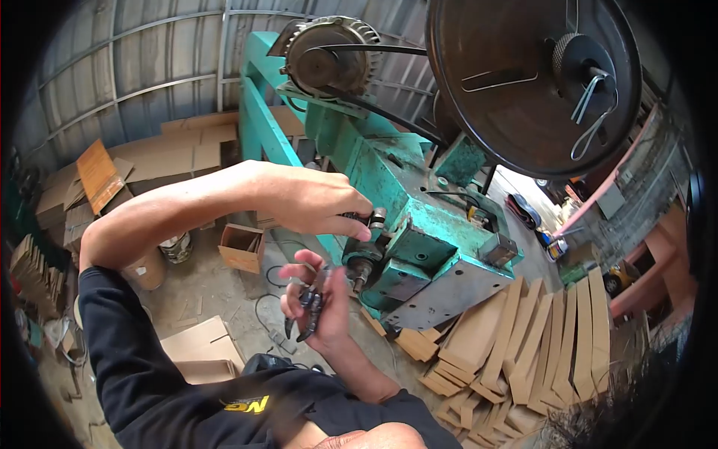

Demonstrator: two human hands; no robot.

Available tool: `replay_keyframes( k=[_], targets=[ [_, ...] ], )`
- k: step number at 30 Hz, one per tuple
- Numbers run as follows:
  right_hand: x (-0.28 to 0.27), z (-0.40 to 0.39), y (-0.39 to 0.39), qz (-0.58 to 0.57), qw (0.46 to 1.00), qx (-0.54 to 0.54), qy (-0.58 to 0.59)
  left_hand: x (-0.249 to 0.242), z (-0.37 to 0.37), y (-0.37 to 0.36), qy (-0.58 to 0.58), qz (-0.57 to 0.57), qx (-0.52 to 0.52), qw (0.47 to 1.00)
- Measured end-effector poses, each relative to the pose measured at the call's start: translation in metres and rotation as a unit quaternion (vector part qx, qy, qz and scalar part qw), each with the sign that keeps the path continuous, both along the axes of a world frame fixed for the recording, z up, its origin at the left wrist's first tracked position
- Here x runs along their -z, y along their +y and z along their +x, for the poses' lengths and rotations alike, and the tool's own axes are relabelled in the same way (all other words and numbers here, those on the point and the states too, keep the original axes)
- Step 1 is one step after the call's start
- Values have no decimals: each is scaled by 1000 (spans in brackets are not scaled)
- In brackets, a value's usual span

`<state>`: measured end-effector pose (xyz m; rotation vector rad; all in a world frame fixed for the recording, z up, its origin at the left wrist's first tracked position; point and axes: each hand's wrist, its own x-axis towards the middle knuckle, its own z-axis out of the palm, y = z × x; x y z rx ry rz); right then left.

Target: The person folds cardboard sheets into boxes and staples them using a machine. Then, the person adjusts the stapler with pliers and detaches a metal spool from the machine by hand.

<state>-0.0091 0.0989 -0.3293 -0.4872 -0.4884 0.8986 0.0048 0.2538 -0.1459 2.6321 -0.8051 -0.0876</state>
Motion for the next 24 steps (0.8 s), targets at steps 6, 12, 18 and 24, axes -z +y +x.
replay_keyframes(
  k=[6,12,18,24],
  targets=[
    [25,22,28,219,974,13,60,-9,5,-3,46,13,16,999],
    [10,32,32,299,948,-72,81,-18,8,-3,85,41,20,995],
    [12,36,28,330,919,-134,167,-41,10,-8,96,102,24,990],
    [15,33,29,366,894,-172,193,-58,17,-14,55,174,78,980]
  ],
)
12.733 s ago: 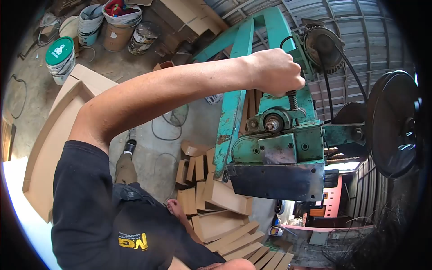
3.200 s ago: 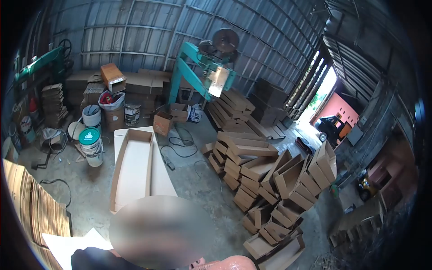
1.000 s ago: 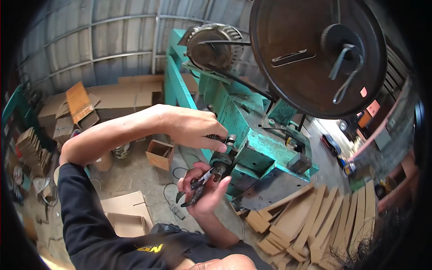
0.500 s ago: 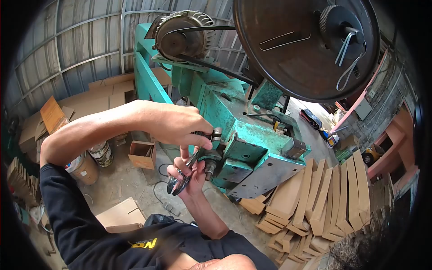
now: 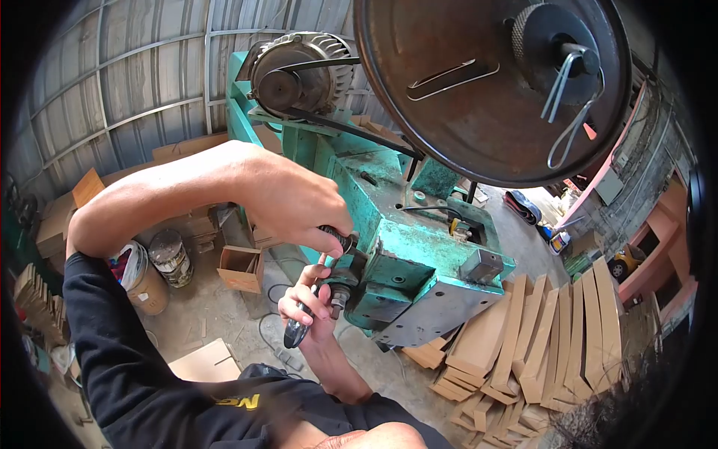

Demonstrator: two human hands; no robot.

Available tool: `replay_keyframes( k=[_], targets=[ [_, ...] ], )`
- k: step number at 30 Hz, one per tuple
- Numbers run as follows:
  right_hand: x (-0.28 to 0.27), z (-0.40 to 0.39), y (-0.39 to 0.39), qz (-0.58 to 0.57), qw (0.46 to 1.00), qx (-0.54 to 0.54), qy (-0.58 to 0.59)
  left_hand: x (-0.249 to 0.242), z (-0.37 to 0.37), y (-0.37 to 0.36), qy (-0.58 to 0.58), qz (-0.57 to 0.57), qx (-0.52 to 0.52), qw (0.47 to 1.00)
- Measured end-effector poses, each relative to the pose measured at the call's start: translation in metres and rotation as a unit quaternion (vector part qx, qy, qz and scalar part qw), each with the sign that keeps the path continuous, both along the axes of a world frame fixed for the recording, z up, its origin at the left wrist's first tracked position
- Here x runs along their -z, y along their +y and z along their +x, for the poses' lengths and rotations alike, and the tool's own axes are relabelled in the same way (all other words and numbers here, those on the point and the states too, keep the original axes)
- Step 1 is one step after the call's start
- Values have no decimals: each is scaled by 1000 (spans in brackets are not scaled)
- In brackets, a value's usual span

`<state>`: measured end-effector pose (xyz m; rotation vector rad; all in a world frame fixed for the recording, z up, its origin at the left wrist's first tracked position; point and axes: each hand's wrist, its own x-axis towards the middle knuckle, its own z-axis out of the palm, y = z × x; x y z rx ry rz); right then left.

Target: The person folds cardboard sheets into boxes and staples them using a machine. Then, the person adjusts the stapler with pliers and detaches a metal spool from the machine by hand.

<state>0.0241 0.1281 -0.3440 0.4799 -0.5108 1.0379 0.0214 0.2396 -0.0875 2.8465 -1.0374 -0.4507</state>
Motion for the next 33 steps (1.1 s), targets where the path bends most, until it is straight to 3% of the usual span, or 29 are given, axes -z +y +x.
replay_keyframes(
  k=[11,23,24,29,31,33],
  targets=[
    [6,-1,2,2,999,53,7,-18,4,-16,9,39,-48,998],
    [4,-3,3,4,998,55,19,-40,-2,-33,-101,102,-47,989],
    [4,-3,2,1,998,55,19,-36,-1,-29,-138,55,-36,988],
    [2,-4,1,-40,996,72,17,-31,9,-7,-90,-44,-24,995],
    [5,-4,0,-48,994,93,-27,-24,5,2,-108,-169,-10,980],
    [0,-6,-2,-89,989,108,-45,-12,4,8,-102,-200,0,975]
  ],
)
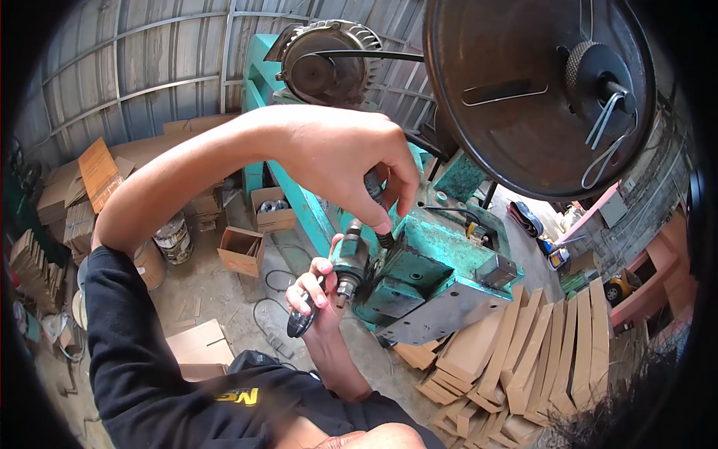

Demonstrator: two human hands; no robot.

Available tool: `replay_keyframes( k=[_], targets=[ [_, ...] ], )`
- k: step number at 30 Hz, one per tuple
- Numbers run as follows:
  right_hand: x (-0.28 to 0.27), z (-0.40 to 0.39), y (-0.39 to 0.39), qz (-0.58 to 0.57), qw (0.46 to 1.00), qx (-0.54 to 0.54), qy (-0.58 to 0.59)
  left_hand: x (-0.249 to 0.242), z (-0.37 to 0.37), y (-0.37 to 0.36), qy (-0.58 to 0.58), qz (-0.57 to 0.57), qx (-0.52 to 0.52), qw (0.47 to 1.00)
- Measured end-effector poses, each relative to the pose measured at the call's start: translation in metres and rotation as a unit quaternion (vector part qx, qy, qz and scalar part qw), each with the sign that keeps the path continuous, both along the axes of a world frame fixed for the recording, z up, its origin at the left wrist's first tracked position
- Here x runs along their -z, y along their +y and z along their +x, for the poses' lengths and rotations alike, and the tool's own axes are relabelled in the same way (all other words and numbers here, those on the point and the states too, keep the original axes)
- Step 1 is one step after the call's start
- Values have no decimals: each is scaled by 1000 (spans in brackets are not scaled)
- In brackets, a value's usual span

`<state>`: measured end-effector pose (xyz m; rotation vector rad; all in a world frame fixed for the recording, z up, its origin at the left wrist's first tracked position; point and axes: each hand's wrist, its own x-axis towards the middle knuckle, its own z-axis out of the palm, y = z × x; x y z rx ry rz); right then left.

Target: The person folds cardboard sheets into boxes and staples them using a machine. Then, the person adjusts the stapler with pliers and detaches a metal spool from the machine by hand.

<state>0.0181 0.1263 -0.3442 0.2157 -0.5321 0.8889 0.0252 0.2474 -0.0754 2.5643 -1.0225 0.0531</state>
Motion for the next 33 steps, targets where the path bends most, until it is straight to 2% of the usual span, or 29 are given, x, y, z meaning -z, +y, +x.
replay_keyframes(
  k=[2,7,8,9,12,14,16,20,29,33],
  targets=[
    [-1,-2,-6,-66,998,3,21,16,-2,2,-4,-87,-25,996],
    [8,-1,-5,-181,982,38,-25,44,-12,13,4,-195,-49,980],
    [8,-4,-4,-218,973,65,-36,48,-13,15,4,-199,-51,979],
    [19,1,-2,-190,978,61,-62,53,-16,16,5,-206,-54,977],
    [30,3,1,-207,970,107,-73,71,-18,23,17,-212,-69,975],
    [34,4,4,-194,974,96,-63,81,-21,26,14,-203,-75,976],
    [24,-2,1,-275,941,172,-96,86,-24,28,12,-201,-78,976],
    [30,2,0,-276,934,163,-157,100,-23,30,-9,-199,-56,978],
    [20,-2,-2,-340,904,205,-157,108,-21,33,-36,-212,-61,975],
    [29,4,-2,-346,905,190,-160,110,-20,29,-36,-195,-56,978]
  ],
)
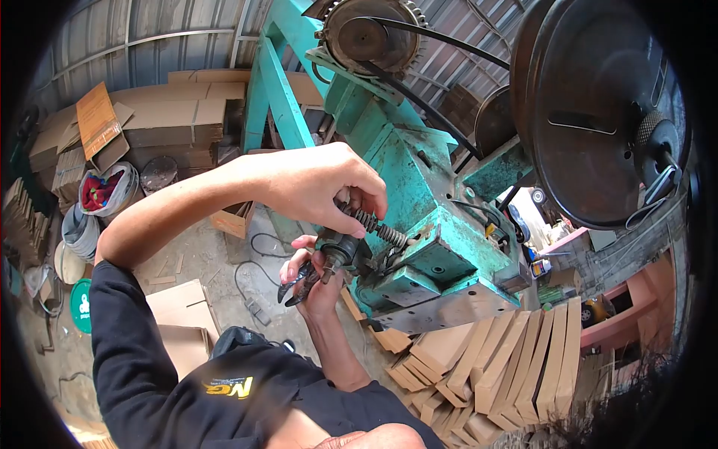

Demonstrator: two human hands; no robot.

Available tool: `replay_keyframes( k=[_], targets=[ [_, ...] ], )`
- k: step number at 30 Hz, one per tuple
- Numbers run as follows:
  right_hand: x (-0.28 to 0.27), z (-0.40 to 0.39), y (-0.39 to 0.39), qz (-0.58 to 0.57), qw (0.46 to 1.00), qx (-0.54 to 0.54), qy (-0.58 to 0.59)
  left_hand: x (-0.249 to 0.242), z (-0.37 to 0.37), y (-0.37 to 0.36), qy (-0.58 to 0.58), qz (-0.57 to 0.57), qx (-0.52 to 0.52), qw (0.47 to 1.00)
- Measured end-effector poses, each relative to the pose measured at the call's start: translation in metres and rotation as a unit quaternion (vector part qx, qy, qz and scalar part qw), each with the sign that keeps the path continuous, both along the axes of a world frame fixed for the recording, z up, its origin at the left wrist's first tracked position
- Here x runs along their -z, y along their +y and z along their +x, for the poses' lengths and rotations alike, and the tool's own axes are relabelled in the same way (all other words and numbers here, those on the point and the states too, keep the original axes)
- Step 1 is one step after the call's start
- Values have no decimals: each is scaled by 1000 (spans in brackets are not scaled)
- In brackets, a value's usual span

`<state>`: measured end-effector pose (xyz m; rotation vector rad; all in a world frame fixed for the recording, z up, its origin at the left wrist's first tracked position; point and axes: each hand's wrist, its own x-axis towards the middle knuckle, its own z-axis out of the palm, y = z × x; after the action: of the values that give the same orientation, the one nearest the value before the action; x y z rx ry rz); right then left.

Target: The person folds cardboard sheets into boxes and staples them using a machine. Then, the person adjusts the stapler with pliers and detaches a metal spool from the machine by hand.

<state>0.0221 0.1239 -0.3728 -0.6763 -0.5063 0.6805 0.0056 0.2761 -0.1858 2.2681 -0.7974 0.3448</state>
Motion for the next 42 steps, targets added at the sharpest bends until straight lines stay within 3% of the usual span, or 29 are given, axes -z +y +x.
replay_keyframes(
  k=[6,9,11,16,20,24,28,30,33,34,36,37,39,40,42],
  targets=[
    [-5,-10,-6,-14,998,-9,-62,-1,1,-3,-29,4,12,999],
    [6,-12,-9,-16,996,-66,-54,-2,-1,-3,0,18,15,1000],
    [10,-20,-11,-42,996,-50,-67,-2,0,-4,13,33,10,999],
    [21,-27,-32,-78,986,-141,-36,-6,-22,-15,-94,87,-56,990],
    [34,-32,-54,-58,982,-177,14,13,-55,-31,-257,16,-141,956],
    [11,-41,-69,-99,991,-84,-31,98,-94,-47,-340,-128,-159,918],
    [-6,-37,-77,-125,953,84,-262,176,-117,-80,-110,-269,-241,926],
    [-13,-45,-77,-120,963,99,-220,208,-127,-92,71,-418,-115,899],
    [-13,-51,-70,-111,936,164,-293,203,-138,-95,187,-433,-116,874],
    [-12,-54,-70,-126,938,168,-276,195,-137,-93,101,-365,-149,913],
    [-23,-66,-70,-184,944,174,-212,177,-138,-86,36,-337,-186,922],
    [-28,-71,-69,-160,960,143,-179,172,-134,-86,-14,-350,-208,913],
    [-25,-74,-75,-165,962,122,-183,155,-132,-85,-29,-350,-238,905],
    [-12,-68,-85,-198,936,136,-256,150,-132,-84,-15,-346,-226,911],
    [-28,-66,-96,-197,954,127,-187,142,-128,-85,-29,-340,-209,917]
  ],
)
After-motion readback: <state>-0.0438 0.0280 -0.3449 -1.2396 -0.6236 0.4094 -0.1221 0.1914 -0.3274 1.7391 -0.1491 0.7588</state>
